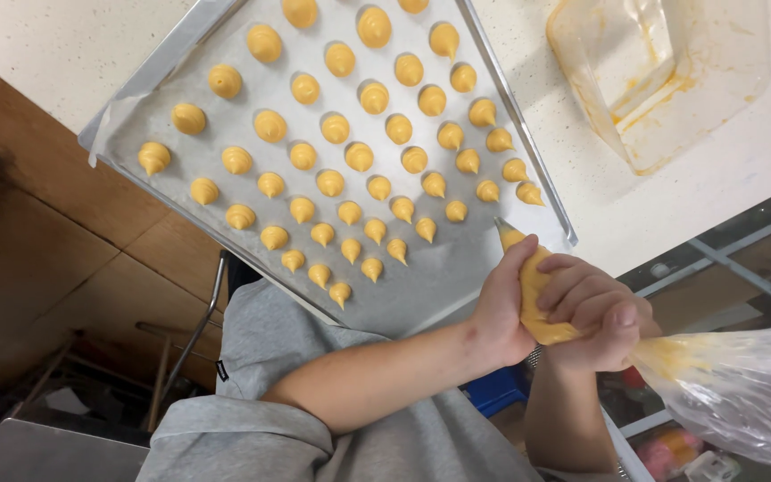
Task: Pipe dough onto a baking sheet using a piping bag.
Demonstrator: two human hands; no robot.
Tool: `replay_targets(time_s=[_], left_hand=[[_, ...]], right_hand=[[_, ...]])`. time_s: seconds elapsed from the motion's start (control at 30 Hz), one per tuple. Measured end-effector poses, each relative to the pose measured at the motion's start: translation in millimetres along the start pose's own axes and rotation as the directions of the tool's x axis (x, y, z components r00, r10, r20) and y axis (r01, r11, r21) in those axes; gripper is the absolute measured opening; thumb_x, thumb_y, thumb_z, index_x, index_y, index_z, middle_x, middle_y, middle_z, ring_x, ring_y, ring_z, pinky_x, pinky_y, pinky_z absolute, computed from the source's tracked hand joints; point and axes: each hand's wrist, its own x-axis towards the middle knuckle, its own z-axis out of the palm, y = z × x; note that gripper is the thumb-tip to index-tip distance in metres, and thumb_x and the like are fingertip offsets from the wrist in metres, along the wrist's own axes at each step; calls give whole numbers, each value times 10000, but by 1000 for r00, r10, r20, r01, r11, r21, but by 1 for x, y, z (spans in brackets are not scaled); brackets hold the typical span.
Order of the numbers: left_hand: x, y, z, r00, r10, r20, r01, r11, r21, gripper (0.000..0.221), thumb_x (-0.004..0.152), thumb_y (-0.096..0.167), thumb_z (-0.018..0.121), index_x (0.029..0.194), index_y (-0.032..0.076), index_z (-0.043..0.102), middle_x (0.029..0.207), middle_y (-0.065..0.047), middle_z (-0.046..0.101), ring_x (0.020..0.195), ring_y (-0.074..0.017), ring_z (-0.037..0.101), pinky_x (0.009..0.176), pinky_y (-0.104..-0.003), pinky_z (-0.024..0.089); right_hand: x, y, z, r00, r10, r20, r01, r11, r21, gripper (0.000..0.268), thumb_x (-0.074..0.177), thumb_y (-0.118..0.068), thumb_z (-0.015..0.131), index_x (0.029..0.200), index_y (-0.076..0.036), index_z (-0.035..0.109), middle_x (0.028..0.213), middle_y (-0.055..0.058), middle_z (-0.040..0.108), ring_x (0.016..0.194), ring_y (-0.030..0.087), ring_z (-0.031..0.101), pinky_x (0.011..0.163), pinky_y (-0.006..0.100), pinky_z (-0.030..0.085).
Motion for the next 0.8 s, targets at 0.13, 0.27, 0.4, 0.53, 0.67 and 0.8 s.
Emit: replay_targets(time_s=[0.13, 0.27, 0.4, 0.53, 0.67, 0.8], left_hand=[[6, 2, -5, 999, 25, 43, -24, 999, -28, 422, 1115, 530, 441, 1109, 129, 571, 1052, -29, 618, 991, -137, 622, 885, -297, 535], [8, 3, -6, 1000, 28, 12, -28, 999, -40, 408, 1112, 527, 458, 1078, 136, 568, 1010, -23, 619, 942, -136, 624, 846, -299, 537], [9, 3, -7, 999, 44, 12, -43, 998, -46, 395, 1114, 507, 462, 1073, 130, 570, 992, -28, 620, 916, -139, 624, 832, -303, 538], [6, 5, -1, 1000, 20, -19, -20, 999, -44, 406, 1106, 515, 458, 1063, 130, 579, 990, -25, 624, 914, -135, 626, 840, -292, 541], [7, 4, -2, 1000, 4, 7, -3, 998, -58, 409, 1111, 519, 456, 1029, 138, 578, 972, -20, 623, 903, -137, 625, 832, -295, 540], [6, 2, 0, 1000, 1, 0, -1, 998, -63, 404, 1106, 516, 448, 1013, 143, 573, 965, -15, 623, 893, -134, 624, 825, -297, 540]], right_hand=[[5, 1, 6, 1000, 2, 18, -2, 1000, -28, 534, 1081, -310, 449, 613, -79, 337, 459, 117, 394, 411, 242, 471, 730, 521, 576], [5, 2, 8, 1000, 6, 30, -4, 998, -62, 560, 1093, -314, 446, 596, -77, 340, 459, 111, 389, 409, 238, 468, 716, 509, 571], [5, 4, 8, 1000, 10, 26, -8, 998, -64, 584, 1111, -332, 448, 597, -76, 344, 457, 108, 387, 402, 229, 462, 701, 497, 561], [6, 0, 11, 1000, 3, 19, -1, 997, -71, 593, 1124, -339, 449, 604, -77, 341, 457, 101, 379, 398, 223, 455, 701, 496, 559], [7, -2, 11, 1000, -8, 10, 9, 996, -84, 595, 1132, -338, 443, 608, -76, 336, 455, 96, 370, 392, 217, 450, 681, 486, 563], [7, -2, 10, 1000, -9, 6, 10, 998, -68, 591, 1133, -334, 438, 611, -79, 332, 452, 94, 367, 387, 211, 442, 677, 486, 562]])
